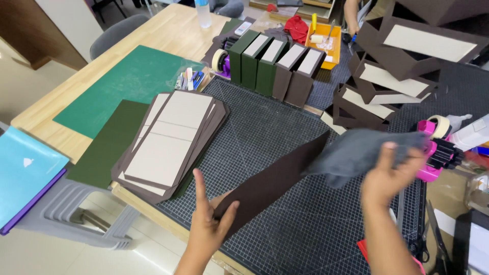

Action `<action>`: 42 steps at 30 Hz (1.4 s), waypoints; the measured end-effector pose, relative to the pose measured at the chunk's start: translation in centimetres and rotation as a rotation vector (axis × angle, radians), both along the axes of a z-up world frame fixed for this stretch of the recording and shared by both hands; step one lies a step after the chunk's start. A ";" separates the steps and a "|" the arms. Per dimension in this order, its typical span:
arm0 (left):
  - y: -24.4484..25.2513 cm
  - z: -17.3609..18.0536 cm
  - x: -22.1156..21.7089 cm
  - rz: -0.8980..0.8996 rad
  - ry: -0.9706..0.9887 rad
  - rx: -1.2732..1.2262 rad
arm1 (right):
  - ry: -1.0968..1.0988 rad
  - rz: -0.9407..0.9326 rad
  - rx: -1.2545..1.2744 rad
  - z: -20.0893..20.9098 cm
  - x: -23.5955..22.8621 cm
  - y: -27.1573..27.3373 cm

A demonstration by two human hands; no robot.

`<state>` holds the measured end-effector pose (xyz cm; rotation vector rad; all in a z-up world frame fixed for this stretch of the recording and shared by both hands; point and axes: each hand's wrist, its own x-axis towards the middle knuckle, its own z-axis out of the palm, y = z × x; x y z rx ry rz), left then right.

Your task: The person constructs a book cover by applying glue to cardboard pieces using a roller, adhering them to a brown paper backing, and smoothing the edges with a red plastic tool and a cloth.

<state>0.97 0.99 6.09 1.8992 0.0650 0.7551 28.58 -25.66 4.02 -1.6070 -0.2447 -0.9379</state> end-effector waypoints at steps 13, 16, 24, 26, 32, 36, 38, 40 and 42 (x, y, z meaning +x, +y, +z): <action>-2.6 2.2 2.5 -0.172 -0.028 0.155 | 0.238 0.673 -0.653 17.3 -6.1 12.5; -2.2 0.3 3.3 -0.086 0.138 0.052 | 0.752 0.945 -0.873 18.0 -12.8 16.0; -0.1 -4.8 3.0 -0.196 0.220 -0.053 | 0.883 1.038 -0.409 14.2 -12.9 25.1; -1.1 -2.1 2.9 -0.224 0.291 -0.054 | 0.909 1.096 -0.106 16.1 -10.9 27.2; -0.8 -2.5 1.3 -0.211 0.241 -0.114 | 0.751 0.884 0.412 21.8 -2.0 20.6; 1.1 -4.7 0.2 -0.154 0.219 -0.239 | 0.338 0.621 0.470 19.3 4.9 6.5; 2.0 -6.3 -0.1 -0.180 0.171 -0.300 | 0.227 0.617 0.328 16.8 3.7 0.2; 3.0 -7.2 -0.4 -0.207 0.134 -0.365 | 0.126 0.602 0.189 12.5 3.1 -6.1; 4.0 -7.3 -0.7 -0.152 0.190 -0.431 | 0.002 0.380 0.132 7.0 3.6 -11.8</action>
